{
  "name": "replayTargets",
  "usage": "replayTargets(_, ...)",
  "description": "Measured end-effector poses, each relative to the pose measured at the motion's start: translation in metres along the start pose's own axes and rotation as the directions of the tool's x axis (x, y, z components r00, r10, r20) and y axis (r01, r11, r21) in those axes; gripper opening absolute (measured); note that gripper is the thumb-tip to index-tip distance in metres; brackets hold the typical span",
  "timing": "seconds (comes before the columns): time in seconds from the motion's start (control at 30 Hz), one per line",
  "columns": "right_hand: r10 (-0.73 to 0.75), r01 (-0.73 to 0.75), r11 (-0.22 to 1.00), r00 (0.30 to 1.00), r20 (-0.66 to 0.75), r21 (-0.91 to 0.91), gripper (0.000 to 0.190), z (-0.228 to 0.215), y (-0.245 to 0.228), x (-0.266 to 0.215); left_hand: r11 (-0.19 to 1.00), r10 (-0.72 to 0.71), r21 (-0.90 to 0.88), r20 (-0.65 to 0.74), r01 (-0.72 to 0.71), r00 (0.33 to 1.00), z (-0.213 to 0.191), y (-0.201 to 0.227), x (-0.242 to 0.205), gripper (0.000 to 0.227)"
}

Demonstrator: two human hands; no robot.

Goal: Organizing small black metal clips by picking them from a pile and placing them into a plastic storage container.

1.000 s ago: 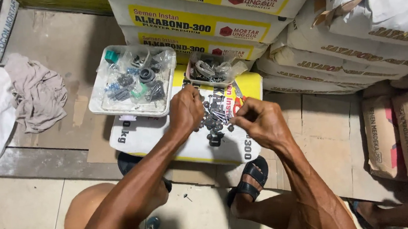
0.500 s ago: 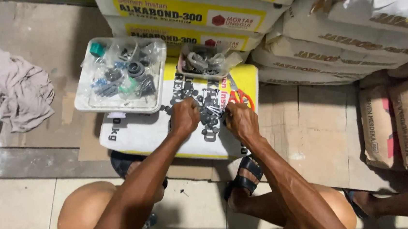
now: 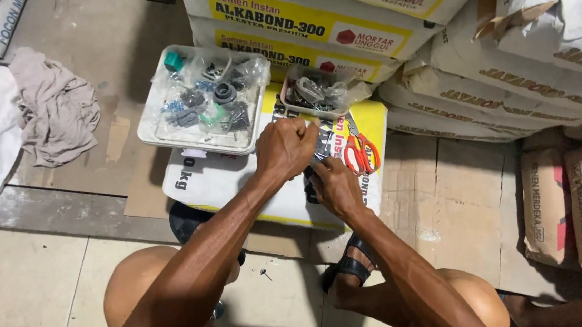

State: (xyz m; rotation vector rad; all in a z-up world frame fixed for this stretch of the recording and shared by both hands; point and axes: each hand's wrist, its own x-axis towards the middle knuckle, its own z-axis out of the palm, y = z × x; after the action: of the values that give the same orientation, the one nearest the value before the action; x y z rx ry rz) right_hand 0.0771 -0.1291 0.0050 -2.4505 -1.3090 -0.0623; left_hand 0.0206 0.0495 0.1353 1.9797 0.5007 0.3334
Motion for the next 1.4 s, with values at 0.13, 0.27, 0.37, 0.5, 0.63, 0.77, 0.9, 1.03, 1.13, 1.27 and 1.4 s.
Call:
replayTargets(0.13, -0.044, 0.043, 0.993, 0.999, -0.011, -0.111, 0.005, 0.049, 0.013, 0.005, 0.996, -0.064, 0.069, 0.115, 0.056, 0.991, 0.016, -0.035, 0.001, 0.034)
replayTargets(0.27, -0.109, 0.101, 0.975, 0.994, -0.031, -0.195, 0.006, 0.070, 0.036, -0.004, 0.981, -0.150, 0.157, 0.247, 0.113, 0.957, 0.031, -0.076, -0.002, 0.027)
replayTargets(0.37, 0.080, -0.080, 0.997, 0.996, -0.042, -0.008, 0.005, 0.047, 0.036, 0.005, 0.972, -0.171, 0.198, 0.224, 0.127, 0.959, 0.028, -0.078, -0.002, 0.018)
replayTargets(0.5, 0.494, -0.370, 0.525, 0.866, 0.080, 0.766, 0.011, -0.040, 0.009, 0.038, 0.999, -0.032, -0.028, 0.036, 0.033, 0.999, 0.051, -0.068, -0.009, 0.028)
replayTargets(0.63, 0.500, -0.435, 0.392, 0.841, 0.209, 0.811, 0.015, -0.100, 0.003, 0.043, 0.795, -0.241, -0.519, 0.205, 0.315, 0.949, 0.042, -0.009, -0.015, 0.021)
replayTargets(0.77, 0.447, -0.389, 0.454, 0.878, 0.173, 0.802, 0.014, -0.110, -0.004, 0.044, 0.769, -0.274, -0.544, 0.191, 0.334, 0.942, 0.039, -0.004, -0.012, 0.019)
replayTargets(0.9, 0.242, -0.239, 0.919, 0.970, 0.028, 0.313, 0.013, -0.029, 0.039, 0.027, 0.556, -0.581, -0.620, 0.186, 0.554, 0.792, 0.040, -0.022, -0.004, 0.021)
replayTargets(1.03, 0.228, -0.225, 0.973, 0.971, 0.070, -0.041, 0.011, 0.024, 0.037, 0.011, 0.400, -0.670, -0.702, 0.216, 0.590, 0.711, 0.043, -0.032, -0.007, 0.024)
replayTargets(1.13, 0.154, -0.149, 0.982, 0.988, 0.031, -0.114, 0.009, 0.033, 0.028, 0.009, 0.342, -0.691, -0.740, 0.221, 0.580, 0.689, 0.048, -0.039, -0.009, 0.019)
replayTargets(1.27, 0.160, -0.163, 0.968, 0.987, -0.035, -0.190, 0.009, 0.042, 0.035, 0.008, 0.298, -0.664, -0.781, 0.244, 0.549, 0.707, 0.052, -0.055, -0.006, 0.017)
replayTargets(1.4, 0.181, -0.185, 0.973, 0.983, -0.042, -0.139, 0.016, 0.056, 0.049, 0.005, 0.267, -0.674, -0.816, 0.222, 0.512, 0.705, 0.065, -0.075, -0.008, 0.015)
